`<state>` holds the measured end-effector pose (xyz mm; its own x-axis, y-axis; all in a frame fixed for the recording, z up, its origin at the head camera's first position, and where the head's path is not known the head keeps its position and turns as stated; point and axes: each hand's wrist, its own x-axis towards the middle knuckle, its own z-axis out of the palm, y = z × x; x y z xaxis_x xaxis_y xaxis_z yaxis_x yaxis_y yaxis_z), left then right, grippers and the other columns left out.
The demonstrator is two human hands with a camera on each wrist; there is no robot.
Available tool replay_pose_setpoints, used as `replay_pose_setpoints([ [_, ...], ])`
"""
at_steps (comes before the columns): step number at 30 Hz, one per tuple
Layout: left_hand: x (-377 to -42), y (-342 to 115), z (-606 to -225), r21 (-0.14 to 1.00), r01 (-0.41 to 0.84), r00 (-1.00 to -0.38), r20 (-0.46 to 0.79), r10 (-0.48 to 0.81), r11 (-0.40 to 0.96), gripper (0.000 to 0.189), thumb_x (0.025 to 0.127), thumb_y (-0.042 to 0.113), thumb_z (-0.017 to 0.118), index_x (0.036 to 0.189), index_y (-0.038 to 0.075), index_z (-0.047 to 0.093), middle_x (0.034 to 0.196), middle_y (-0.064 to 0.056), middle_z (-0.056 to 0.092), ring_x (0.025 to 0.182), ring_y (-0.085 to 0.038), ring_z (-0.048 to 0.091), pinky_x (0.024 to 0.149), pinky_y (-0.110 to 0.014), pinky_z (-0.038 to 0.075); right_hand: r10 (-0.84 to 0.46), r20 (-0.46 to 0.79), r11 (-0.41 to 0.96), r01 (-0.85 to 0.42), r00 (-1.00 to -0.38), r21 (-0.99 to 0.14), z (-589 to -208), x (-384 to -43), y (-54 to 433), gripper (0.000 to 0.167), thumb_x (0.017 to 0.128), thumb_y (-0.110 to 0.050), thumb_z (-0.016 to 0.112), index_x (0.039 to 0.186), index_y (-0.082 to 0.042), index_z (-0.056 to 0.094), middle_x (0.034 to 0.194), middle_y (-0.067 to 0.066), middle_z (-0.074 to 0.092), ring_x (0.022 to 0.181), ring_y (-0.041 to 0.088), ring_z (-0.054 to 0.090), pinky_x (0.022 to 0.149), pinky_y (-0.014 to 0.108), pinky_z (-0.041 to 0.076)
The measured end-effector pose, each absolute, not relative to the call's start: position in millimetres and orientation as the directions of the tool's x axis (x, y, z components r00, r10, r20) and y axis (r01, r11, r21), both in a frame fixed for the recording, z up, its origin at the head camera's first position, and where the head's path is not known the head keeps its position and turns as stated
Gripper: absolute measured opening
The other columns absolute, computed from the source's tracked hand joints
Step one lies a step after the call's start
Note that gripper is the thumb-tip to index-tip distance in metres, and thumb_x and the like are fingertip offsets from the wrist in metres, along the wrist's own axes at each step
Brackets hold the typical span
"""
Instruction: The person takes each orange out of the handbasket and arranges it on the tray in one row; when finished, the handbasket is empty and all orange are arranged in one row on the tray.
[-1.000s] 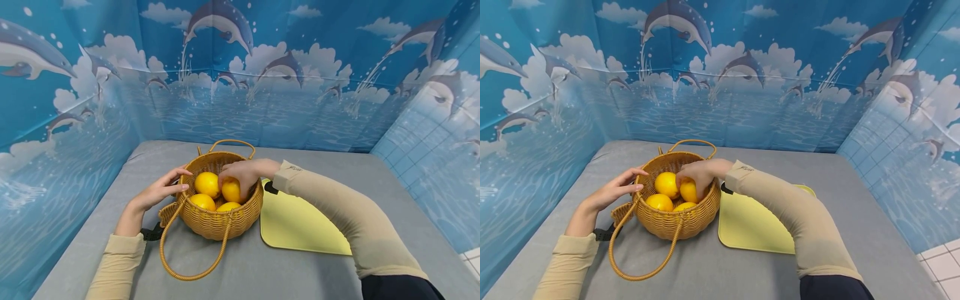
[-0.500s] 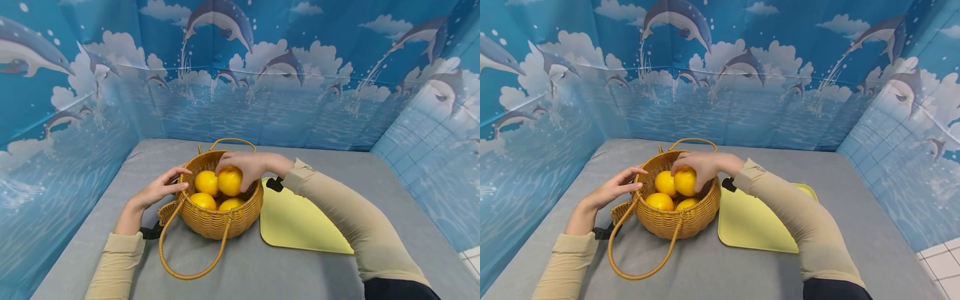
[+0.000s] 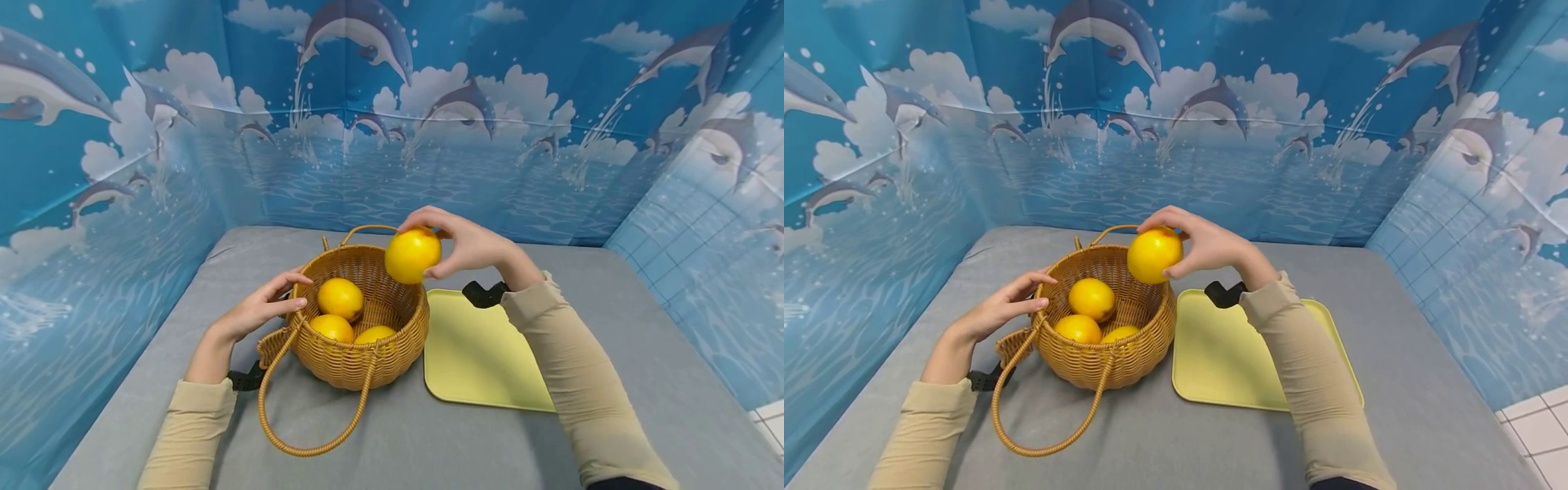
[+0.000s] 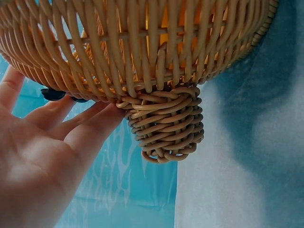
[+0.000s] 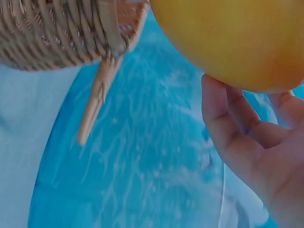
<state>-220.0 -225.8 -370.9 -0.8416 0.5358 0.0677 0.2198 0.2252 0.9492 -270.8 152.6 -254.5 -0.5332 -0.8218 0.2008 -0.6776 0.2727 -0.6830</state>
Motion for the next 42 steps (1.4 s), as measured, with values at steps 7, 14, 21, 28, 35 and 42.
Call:
replay_pose_setpoints([
  [7, -220.4, -226.0, -371.0, 0.947, 0.226, -0.843, 0.073, 0.534, 0.227, 0.045, 0.097, 0.021, 0.053, 0.135, 0.002, 0.040, 0.156, -0.008, 0.007, 0.140, -0.037, 0.006, 0.090, -0.050, 0.037, -0.723, 0.266, 0.309, -0.643, -0.637, -0.700, -264.6, -262.1, 194.3, 0.062, 0.074, 0.003, 0.073, 0.131, -0.007, 0.049, 0.131, 0.007, 0.043, 0.108, 0.021, 0.046, 0.087, 0.038, 0.044],
  [14, -219.6, -225.8, -371.1, 0.946, 0.222, -0.845, 0.066, 0.531, 0.235, 0.043, 0.097, 0.021, 0.053, 0.135, 0.005, 0.041, 0.156, -0.007, 0.008, 0.140, -0.037, 0.006, 0.091, -0.050, 0.037, -0.653, 0.244, 0.365, -0.580, -0.717, -0.728, -303.0, -263.5, 228.9, 0.064, 0.076, -0.002, 0.074, 0.133, -0.009, 0.047, 0.132, 0.008, 0.041, 0.107, 0.022, 0.046, 0.086, 0.045, 0.042],
  [21, -219.4, -225.9, -371.1, 0.945, 0.224, -0.848, 0.068, 0.526, 0.240, 0.044, 0.097, 0.022, 0.053, 0.135, 0.003, 0.040, 0.156, -0.008, 0.007, 0.140, -0.038, 0.006, 0.093, -0.054, 0.035, -0.619, 0.182, 0.390, -0.501, -0.764, -0.773, -343.4, -256.6, 240.0, 0.062, 0.077, -0.006, 0.074, 0.133, -0.010, 0.048, 0.132, 0.009, 0.043, 0.107, 0.026, 0.046, 0.087, 0.050, 0.040],
  [28, -218.9, -224.7, -372.1, 0.942, 0.228, -0.848, 0.066, 0.526, 0.248, 0.046, 0.097, 0.023, 0.053, 0.135, 0.003, 0.040, 0.156, -0.008, 0.007, 0.140, -0.039, 0.005, 0.091, -0.053, 0.036, -0.618, 0.112, 0.409, -0.440, -0.778, -0.799, -374.6, -258.0, 245.0, 0.062, 0.077, -0.010, 0.073, 0.134, -0.010, 0.048, 0.131, 0.011, 0.045, 0.105, 0.029, 0.049, 0.088, 0.049, 0.040],
  [35, -219.0, -225.3, -373.2, 0.944, 0.226, -0.849, 0.070, 0.524, 0.240, 0.044, 0.097, 0.022, 0.052, 0.135, 0.002, 0.039, 0.156, -0.009, 0.006, 0.140, -0.039, 0.004, 0.091, -0.052, 0.036, -0.610, 0.028, 0.416, -0.350, -0.792, -0.840, -395.7, -266.5, 241.2, 0.066, 0.078, -0.011, 0.073, 0.137, -0.009, 0.045, 0.135, 0.012, 0.045, 0.111, 0.032, 0.047, 0.089, 0.046, 0.041],
  [42, -219.3, -224.9, -373.0, 0.943, 0.226, -0.851, 0.068, 0.521, 0.246, 0.045, 0.097, 0.022, 0.052, 0.136, 0.002, 0.039, 0.156, -0.009, 0.006, 0.140, -0.039, 0.005, 0.090, -0.051, 0.036, -0.535, 0.042, 0.406, -0.300, -0.844, -0.863, -409.5, -271.1, 234.8, 0.059, 0.085, -0.005, 0.064, 0.135, 0.003, 0.034, 0.138, 0.022, 0.038, 0.120, 0.036, 0.041, 0.097, 0.050, 0.034],
])
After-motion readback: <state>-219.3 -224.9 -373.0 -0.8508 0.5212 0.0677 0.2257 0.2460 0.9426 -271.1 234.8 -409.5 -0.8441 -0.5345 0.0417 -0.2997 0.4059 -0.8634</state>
